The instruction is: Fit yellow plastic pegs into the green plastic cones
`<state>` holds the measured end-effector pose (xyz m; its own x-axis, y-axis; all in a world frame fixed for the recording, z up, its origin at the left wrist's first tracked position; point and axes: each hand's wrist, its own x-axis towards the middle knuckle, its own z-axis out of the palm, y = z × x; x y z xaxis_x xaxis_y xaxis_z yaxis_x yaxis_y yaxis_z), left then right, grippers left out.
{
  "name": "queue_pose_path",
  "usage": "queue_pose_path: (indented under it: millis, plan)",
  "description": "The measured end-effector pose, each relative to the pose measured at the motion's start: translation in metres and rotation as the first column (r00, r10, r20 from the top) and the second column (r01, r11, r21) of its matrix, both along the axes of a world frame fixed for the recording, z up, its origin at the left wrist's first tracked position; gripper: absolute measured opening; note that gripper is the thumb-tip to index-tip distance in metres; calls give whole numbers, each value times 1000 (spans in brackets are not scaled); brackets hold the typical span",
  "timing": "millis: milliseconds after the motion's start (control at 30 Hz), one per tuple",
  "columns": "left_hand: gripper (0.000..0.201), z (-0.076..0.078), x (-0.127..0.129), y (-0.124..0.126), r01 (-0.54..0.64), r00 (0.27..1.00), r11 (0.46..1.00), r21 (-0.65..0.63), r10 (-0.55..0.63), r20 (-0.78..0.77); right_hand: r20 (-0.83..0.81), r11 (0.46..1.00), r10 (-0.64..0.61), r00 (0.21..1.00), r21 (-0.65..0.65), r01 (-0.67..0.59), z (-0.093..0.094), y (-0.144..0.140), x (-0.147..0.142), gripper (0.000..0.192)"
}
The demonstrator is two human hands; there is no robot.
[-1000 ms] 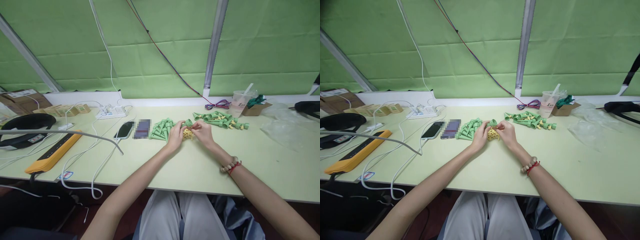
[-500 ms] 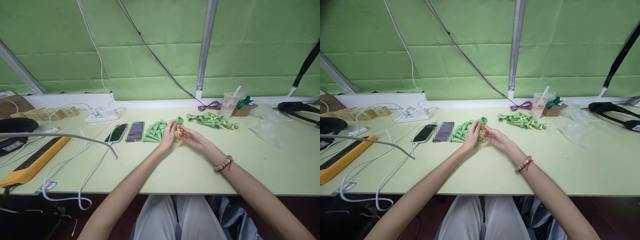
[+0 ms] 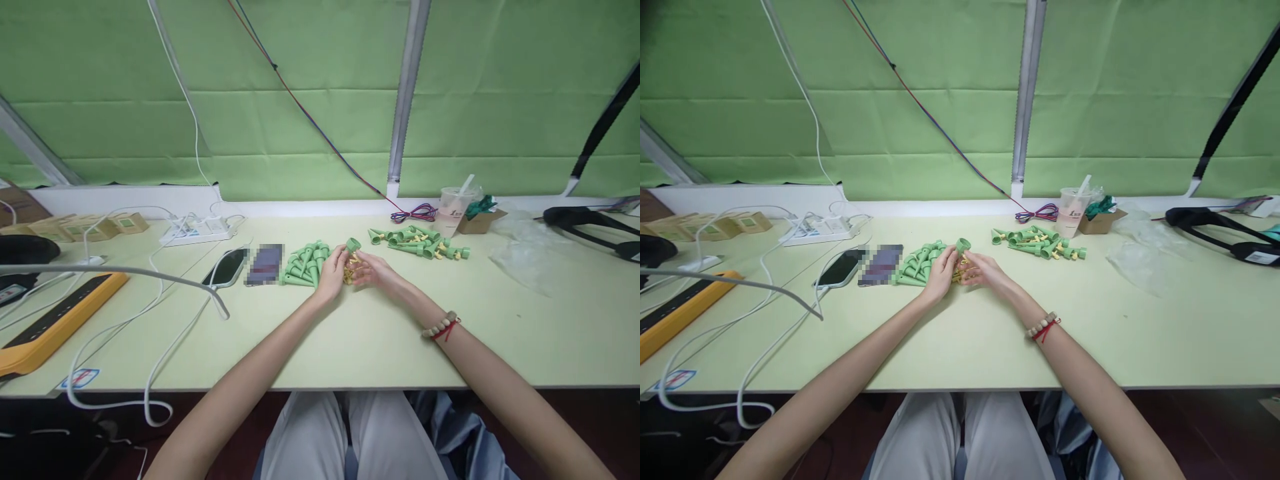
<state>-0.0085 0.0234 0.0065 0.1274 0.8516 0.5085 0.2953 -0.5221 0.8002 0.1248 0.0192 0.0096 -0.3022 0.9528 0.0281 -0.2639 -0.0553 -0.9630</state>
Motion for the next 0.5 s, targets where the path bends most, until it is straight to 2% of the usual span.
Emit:
queue_pose_path:
  millis: [67,167,233,300,367,433,467,500]
  plan:
    - [25,2,-1,1,15,1000,1000,18,-15,1,-127,996,84,988,-24,-88,3,-2,-1,24]
    - [27,4,-3,2,44,999,997,67,-43,-21,-201,997,57,978,-40,-67,7,-5,-3,22]
    - [27,4,-4,3,30,998,994,105,-24,-62,-121,999,-35,992,-37,31,6,-4,-4,24]
    - [25,3,-5,4,-14,991,993,117,30,-131,24,976,-209,978,66,207,3,-2,-4,26]
    - [26,2,-5,4,-65,977,992,111,86,-197,127,888,-417,900,271,373,0,0,-3,29]
    - [27,1,-5,4,-97,968,990,100,118,-223,148,803,-528,837,408,434,-1,1,-2,31]
    - [27,0,-6,4,-115,968,989,95,133,-213,148,812,-516,843,400,426,-1,2,-1,30]
    - [28,0,-6,4,-131,971,987,90,146,-192,145,855,-461,876,336,394,0,1,-1,30]
